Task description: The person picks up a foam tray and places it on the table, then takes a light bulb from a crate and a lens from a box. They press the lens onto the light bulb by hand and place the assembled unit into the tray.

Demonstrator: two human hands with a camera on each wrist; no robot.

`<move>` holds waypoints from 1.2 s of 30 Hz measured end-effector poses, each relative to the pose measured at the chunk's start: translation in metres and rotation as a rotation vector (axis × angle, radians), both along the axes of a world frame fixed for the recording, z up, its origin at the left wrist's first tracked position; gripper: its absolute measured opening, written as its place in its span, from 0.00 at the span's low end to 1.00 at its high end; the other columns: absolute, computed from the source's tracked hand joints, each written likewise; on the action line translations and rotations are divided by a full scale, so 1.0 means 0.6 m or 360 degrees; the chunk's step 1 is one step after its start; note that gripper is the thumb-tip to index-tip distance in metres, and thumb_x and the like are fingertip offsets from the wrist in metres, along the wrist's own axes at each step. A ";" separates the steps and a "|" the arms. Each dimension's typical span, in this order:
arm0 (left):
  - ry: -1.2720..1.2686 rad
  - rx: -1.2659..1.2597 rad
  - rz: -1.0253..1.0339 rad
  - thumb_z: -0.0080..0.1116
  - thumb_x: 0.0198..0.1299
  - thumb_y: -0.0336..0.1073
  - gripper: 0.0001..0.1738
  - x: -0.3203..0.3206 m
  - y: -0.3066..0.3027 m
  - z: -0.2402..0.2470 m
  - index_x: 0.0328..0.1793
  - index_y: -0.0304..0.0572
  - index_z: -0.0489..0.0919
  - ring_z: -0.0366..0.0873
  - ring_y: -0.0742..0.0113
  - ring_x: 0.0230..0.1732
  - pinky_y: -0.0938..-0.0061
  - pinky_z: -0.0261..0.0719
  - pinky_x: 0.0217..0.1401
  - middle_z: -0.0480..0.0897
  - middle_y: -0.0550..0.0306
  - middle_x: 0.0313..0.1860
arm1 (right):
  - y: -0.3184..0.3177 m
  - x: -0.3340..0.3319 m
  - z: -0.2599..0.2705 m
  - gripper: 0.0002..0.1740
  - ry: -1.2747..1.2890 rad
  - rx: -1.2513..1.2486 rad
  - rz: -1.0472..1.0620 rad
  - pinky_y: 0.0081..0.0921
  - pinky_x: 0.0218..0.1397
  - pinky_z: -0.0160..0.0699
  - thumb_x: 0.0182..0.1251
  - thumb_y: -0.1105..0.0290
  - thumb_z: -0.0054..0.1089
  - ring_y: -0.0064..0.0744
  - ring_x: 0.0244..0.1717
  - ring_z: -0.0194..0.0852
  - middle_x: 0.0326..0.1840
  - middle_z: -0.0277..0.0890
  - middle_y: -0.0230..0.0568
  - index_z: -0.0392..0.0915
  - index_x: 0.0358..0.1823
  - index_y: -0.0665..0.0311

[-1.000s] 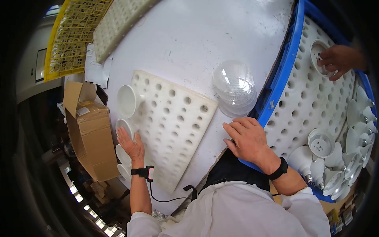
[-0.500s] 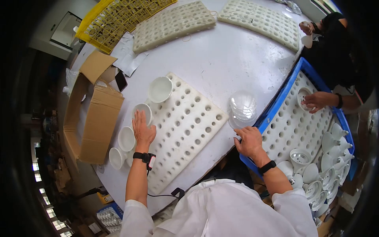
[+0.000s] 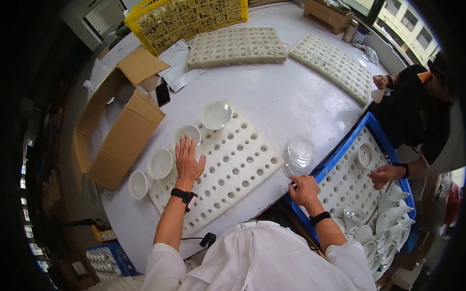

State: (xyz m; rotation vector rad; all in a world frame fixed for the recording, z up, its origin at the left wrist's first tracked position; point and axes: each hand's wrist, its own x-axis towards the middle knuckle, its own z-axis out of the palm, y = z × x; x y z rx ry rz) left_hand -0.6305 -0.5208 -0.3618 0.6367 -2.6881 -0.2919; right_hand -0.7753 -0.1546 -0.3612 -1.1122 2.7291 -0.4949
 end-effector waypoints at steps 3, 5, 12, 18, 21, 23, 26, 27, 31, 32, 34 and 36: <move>0.0163 0.0055 -0.0202 0.58 0.49 0.34 0.33 0.051 0.060 -0.033 0.65 0.35 0.67 0.51 0.43 0.74 0.50 0.45 0.75 0.59 0.37 0.71 | 0.003 -0.002 -0.007 0.15 0.0003 0.0019 0.0016 0.33 0.46 0.69 0.51 0.65 0.60 0.35 0.39 0.76 0.31 0.80 0.34 0.81 0.42 0.57; 0.0180 0.0111 -0.0320 0.59 0.50 0.35 0.32 0.104 0.094 -0.059 0.64 0.37 0.68 0.53 0.42 0.73 0.49 0.47 0.74 0.60 0.37 0.71 | 0.003 -0.001 -0.007 0.15 0.0001 0.0011 0.0009 0.33 0.46 0.69 0.51 0.65 0.60 0.35 0.39 0.76 0.32 0.81 0.33 0.81 0.42 0.57; -0.0335 0.0316 0.0108 0.58 0.56 0.48 0.37 0.230 0.144 -0.098 0.70 0.40 0.64 0.47 0.45 0.75 0.48 0.42 0.75 0.56 0.41 0.73 | -0.008 0.004 0.000 0.16 -0.0008 0.0096 0.0110 0.34 0.48 0.72 0.51 0.66 0.61 0.38 0.44 0.76 0.36 0.81 0.35 0.80 0.44 0.58; -0.0266 0.0302 0.0064 0.56 0.57 0.47 0.38 0.235 0.147 -0.098 0.71 0.39 0.61 0.47 0.47 0.76 0.51 0.42 0.75 0.55 0.41 0.74 | -0.034 0.034 0.012 0.18 -0.0096 0.0000 0.0375 0.35 0.50 0.75 0.53 0.68 0.63 0.44 0.45 0.76 0.42 0.79 0.42 0.78 0.48 0.61; -0.0221 0.0287 0.0058 0.56 0.57 0.48 0.38 0.237 0.147 -0.106 0.71 0.40 0.61 0.47 0.47 0.76 0.51 0.42 0.76 0.56 0.42 0.74 | -0.040 0.040 0.017 0.19 -0.0150 0.0098 0.0433 0.34 0.51 0.75 0.54 0.67 0.62 0.44 0.46 0.76 0.43 0.79 0.43 0.78 0.48 0.61; -0.0205 0.0298 0.0067 0.55 0.57 0.48 0.38 0.237 0.149 -0.108 0.71 0.40 0.61 0.47 0.47 0.76 0.51 0.41 0.76 0.56 0.42 0.74 | -0.040 0.040 0.014 0.18 -0.0231 0.0199 0.0337 0.34 0.49 0.76 0.55 0.66 0.61 0.44 0.45 0.77 0.42 0.79 0.43 0.78 0.48 0.61; -0.0214 0.0317 0.0059 0.56 0.57 0.48 0.36 0.238 0.148 -0.103 0.70 0.42 0.62 0.46 0.48 0.76 0.50 0.40 0.76 0.55 0.45 0.74 | -0.042 0.042 0.011 0.17 -0.0250 0.0257 0.0293 0.34 0.47 0.77 0.55 0.65 0.61 0.44 0.43 0.78 0.42 0.80 0.43 0.79 0.48 0.60; -0.0206 0.0319 0.0068 0.56 0.57 0.48 0.36 0.240 0.147 -0.104 0.70 0.42 0.62 0.46 0.48 0.76 0.50 0.40 0.76 0.55 0.45 0.74 | -0.041 0.042 0.008 0.17 -0.0242 0.0260 0.0301 0.34 0.47 0.77 0.55 0.65 0.61 0.44 0.43 0.78 0.42 0.80 0.43 0.79 0.48 0.60; -0.0285 0.0326 -0.0047 0.55 0.57 0.48 0.36 0.246 0.140 -0.098 0.71 0.44 0.63 0.43 0.49 0.77 0.51 0.37 0.77 0.53 0.46 0.75 | -0.043 0.049 0.006 0.17 -0.0139 0.0307 0.0316 0.35 0.46 0.78 0.55 0.64 0.60 0.44 0.42 0.79 0.41 0.80 0.42 0.79 0.47 0.59; -0.0327 0.0337 -0.0096 0.55 0.57 0.49 0.36 0.248 0.139 -0.095 0.71 0.45 0.64 0.42 0.49 0.77 0.51 0.37 0.77 0.53 0.47 0.76 | -0.043 0.052 0.008 0.17 -0.0120 0.0329 0.0293 0.35 0.46 0.78 0.55 0.64 0.60 0.44 0.42 0.79 0.41 0.81 0.42 0.80 0.46 0.59; -0.0317 0.0333 -0.0125 0.54 0.57 0.49 0.36 0.252 0.138 -0.094 0.71 0.46 0.64 0.42 0.48 0.77 0.51 0.37 0.77 0.53 0.46 0.75 | -0.043 0.054 0.007 0.17 -0.0083 0.0347 0.0296 0.35 0.46 0.78 0.55 0.64 0.60 0.44 0.42 0.79 0.41 0.81 0.42 0.80 0.46 0.59; -0.0308 0.0326 -0.0160 0.54 0.57 0.49 0.35 0.256 0.137 -0.092 0.71 0.46 0.64 0.42 0.48 0.77 0.51 0.37 0.77 0.53 0.46 0.75 | -0.045 0.056 0.005 0.16 -0.0047 0.0361 0.0293 0.35 0.46 0.78 0.55 0.64 0.60 0.44 0.42 0.79 0.41 0.81 0.42 0.80 0.46 0.58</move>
